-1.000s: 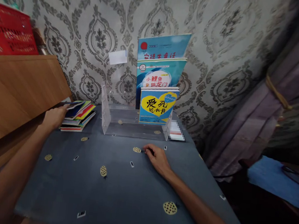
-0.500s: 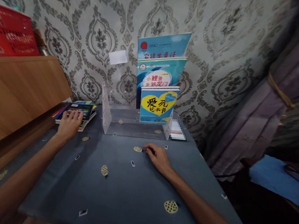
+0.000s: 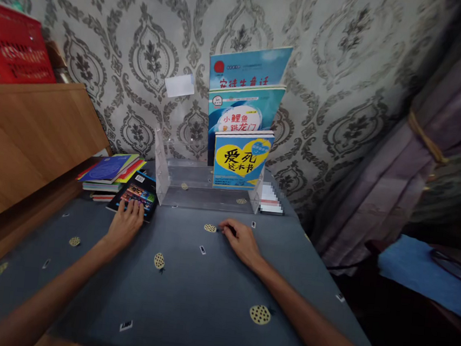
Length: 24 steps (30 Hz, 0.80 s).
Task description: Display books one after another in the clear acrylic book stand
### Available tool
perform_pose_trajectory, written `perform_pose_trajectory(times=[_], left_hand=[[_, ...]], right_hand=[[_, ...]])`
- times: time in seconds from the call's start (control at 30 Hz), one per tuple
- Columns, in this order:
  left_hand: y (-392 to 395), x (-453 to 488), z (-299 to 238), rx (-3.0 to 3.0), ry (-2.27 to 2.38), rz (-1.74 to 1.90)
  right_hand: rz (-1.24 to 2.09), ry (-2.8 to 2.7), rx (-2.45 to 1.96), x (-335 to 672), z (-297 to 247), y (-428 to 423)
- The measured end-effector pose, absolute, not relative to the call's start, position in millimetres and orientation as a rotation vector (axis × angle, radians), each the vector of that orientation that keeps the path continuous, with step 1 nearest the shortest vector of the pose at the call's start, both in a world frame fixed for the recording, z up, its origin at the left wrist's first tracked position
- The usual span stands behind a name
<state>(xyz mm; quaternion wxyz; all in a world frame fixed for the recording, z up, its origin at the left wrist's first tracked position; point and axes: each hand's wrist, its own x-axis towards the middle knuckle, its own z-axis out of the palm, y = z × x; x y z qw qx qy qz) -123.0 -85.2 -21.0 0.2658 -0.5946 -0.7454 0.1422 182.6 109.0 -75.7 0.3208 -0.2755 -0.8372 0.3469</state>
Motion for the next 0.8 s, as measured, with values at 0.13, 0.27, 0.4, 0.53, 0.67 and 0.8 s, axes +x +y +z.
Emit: perform_pose_trajectory(times=[0.13,0.27,0.4,0.53,0.67,0.8], left_hand=[[-95.8,-103.9,-27.7,-1.576,-2.064,0.511],[-104.4,-80.3,-25.1,-1.579,-2.152,0.618],[-110.6,-54.3,-18.3,-1.623,-2.216,0.644],[-114.8,-25.8,-7.6,-1.744,-2.313,0.598],[-120.2,0.6,2.9,-1.809,-2.319,0.625],[-131.4,23.8,0.1,-1.89,-2.205,0.724]], right_hand=[[0.917,-2.212,-0.727,182.8,-74.5,108.2],[0.922,-2.207,-0.735,183.0,-73.6,107.5],[0.936,-2.198,-0.76,182.6,-73.7,107.2],[0.948,-2.189,-0.763,182.6,-73.8,106.7],[0.938,-2.183,-0.733,182.7,-73.5,106.5],[0.922,-2.182,-0.706,182.6,-73.3,106.3]])
